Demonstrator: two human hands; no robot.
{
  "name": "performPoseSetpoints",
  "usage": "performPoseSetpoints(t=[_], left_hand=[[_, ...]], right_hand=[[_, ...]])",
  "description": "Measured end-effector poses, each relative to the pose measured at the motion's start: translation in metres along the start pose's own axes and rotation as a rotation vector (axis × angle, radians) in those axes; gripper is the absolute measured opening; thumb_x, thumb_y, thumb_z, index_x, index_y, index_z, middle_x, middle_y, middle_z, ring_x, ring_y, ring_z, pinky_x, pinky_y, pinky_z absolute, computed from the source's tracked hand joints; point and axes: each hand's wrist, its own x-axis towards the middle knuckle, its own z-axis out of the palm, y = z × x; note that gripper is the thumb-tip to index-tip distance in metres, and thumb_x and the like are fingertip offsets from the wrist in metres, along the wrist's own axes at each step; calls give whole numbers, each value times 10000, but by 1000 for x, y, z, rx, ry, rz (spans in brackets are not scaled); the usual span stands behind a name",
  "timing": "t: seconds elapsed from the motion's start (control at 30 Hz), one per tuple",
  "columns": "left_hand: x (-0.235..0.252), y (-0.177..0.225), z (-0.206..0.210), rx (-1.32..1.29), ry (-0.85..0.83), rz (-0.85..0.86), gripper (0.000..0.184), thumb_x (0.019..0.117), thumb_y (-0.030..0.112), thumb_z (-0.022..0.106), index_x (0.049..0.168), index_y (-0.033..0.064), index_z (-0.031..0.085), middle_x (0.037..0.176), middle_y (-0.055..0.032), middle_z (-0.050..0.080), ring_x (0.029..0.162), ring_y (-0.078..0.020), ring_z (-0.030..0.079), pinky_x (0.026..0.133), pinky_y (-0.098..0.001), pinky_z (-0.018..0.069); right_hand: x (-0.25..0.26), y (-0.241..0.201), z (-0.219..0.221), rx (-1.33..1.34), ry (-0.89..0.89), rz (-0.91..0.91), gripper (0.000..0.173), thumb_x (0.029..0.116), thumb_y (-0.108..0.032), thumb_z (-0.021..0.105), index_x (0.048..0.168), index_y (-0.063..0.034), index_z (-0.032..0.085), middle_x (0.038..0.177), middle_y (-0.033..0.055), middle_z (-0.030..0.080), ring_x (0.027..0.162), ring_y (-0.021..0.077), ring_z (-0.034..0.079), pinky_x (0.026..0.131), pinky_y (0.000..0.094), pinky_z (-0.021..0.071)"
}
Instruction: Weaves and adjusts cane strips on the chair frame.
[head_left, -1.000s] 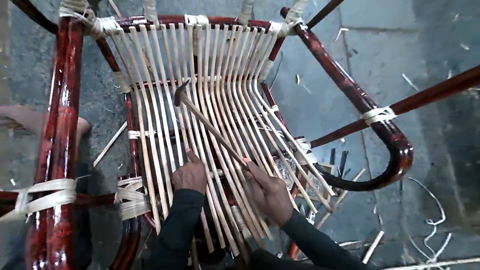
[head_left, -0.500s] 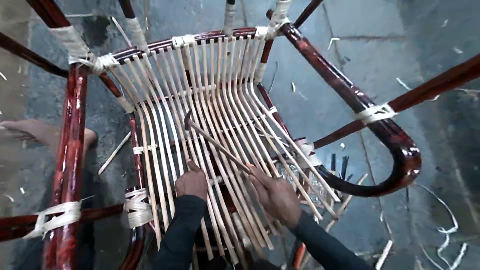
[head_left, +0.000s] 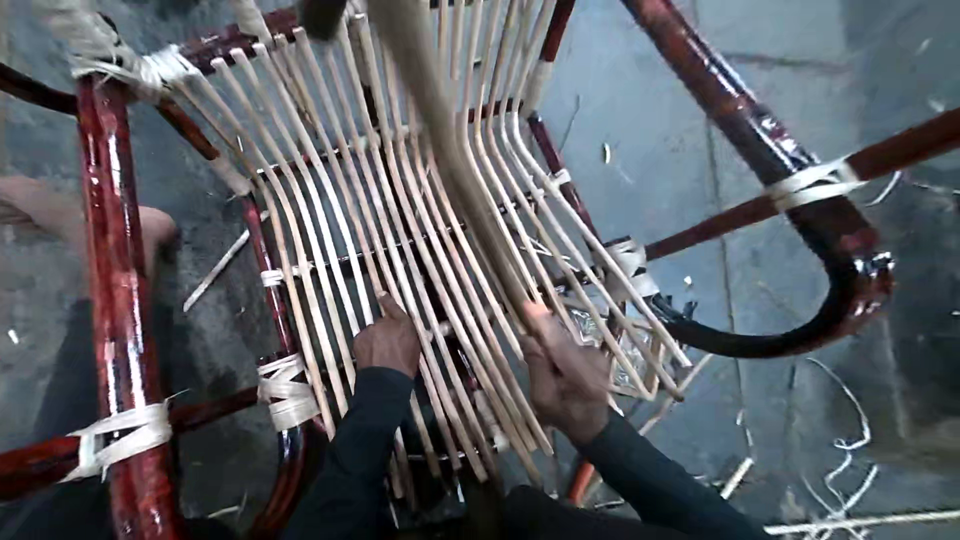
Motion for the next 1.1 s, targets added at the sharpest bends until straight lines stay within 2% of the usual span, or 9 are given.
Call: performPoseSetpoints(t=[0.1, 0.3, 0.4, 0.5, 0.6, 0.7, 0.8, 1.0, 1.1], left_hand=[[-2, -2, -2, -11, 1, 4, 654, 1033, 172, 546, 1596, -22, 276, 966, -224, 738, 879, -400, 740, 768, -543, 586], [0, -8, 4, -38, 48, 18, 609, 1053, 213, 500, 1593, -1, 316, 979, -235, 736, 866, -415, 735, 746, -563, 578], [-2, -8, 4, -52, 71, 18, 555, 1081, 228, 448, 1590, 32, 351, 990, -218, 744, 877, -407, 739, 758, -567, 578], [-3, -30, 39, -264, 584, 161, 382, 1040, 198, 524, 1325, -6, 675, 893, -209, 768, 695, -381, 748, 611, -566, 593], [8, -42, 52, -429, 898, 211, 337, 1005, 177, 609, 1238, -46, 707, 983, -233, 728, 692, -342, 720, 594, -503, 602], [3, -28, 23, -259, 463, 23, 482, 1077, 246, 518, 1499, 15, 509, 1222, -278, 686, 923, -448, 730, 779, -597, 588], [7, -11, -9, -44, 106, -73, 611, 1116, 302, 415, 1639, 55, 219, 1167, -267, 707, 956, -446, 726, 836, -582, 571], [12, -24, -38, -77, 23, -112, 543, 1112, 268, 402, 1628, 134, 302, 1149, -228, 728, 1084, -397, 714, 946, -553, 556], [11, -11, -48, 48, -56, -132, 633, 1074, 181, 468, 1630, 32, 204, 1178, -246, 708, 1106, -402, 702, 941, -553, 555]], right_hand=[[-5, 13, 3, -254, -362, 185, 424, 1017, -266, 539, 1413, -154, 636, 643, 87, 668, 552, 306, 663, 519, 519, 544], [-17, 7, 7, -27, -30, 29, 414, 1032, -204, 515, 1413, -66, 603, 670, 66, 665, 490, 182, 603, 442, 385, 525], [-15, 14, 10, -199, -314, 193, 430, 1003, -251, 545, 1410, -143, 633, 629, 83, 655, 524, 285, 651, 497, 502, 544], [-9, 19, 3, -61, -354, 445, 426, 1058, -327, 490, 1424, -159, 629, 713, 107, 688, 600, 298, 656, 586, 552, 552], [-20, 28, -1, 132, -329, 613, 512, 1060, -339, 510, 1532, -143, 486, 732, 68, 685, 581, 208, 649, 584, 474, 580], [-25, 27, 0, 112, -427, 646, 548, 1027, -408, 576, 1497, -131, 520, 792, 83, 695, 653, 225, 672, 654, 489, 590], [-26, 19, 8, -53, -495, 548, 551, 1008, -462, 565, 1441, -122, 601, 953, 137, 744, 814, 332, 712, 756, 598, 567], [-31, 16, 16, -149, -465, 458, 617, 1036, -555, 441, 1421, -107, 617, 1132, 172, 737, 926, 384, 732, 794, 613, 571], [-42, 16, 23, -196, -350, 363, 553, 1035, -511, 462, 1278, -72, 694, 988, 167, 740, 754, 372, 734, 624, 581, 586]])
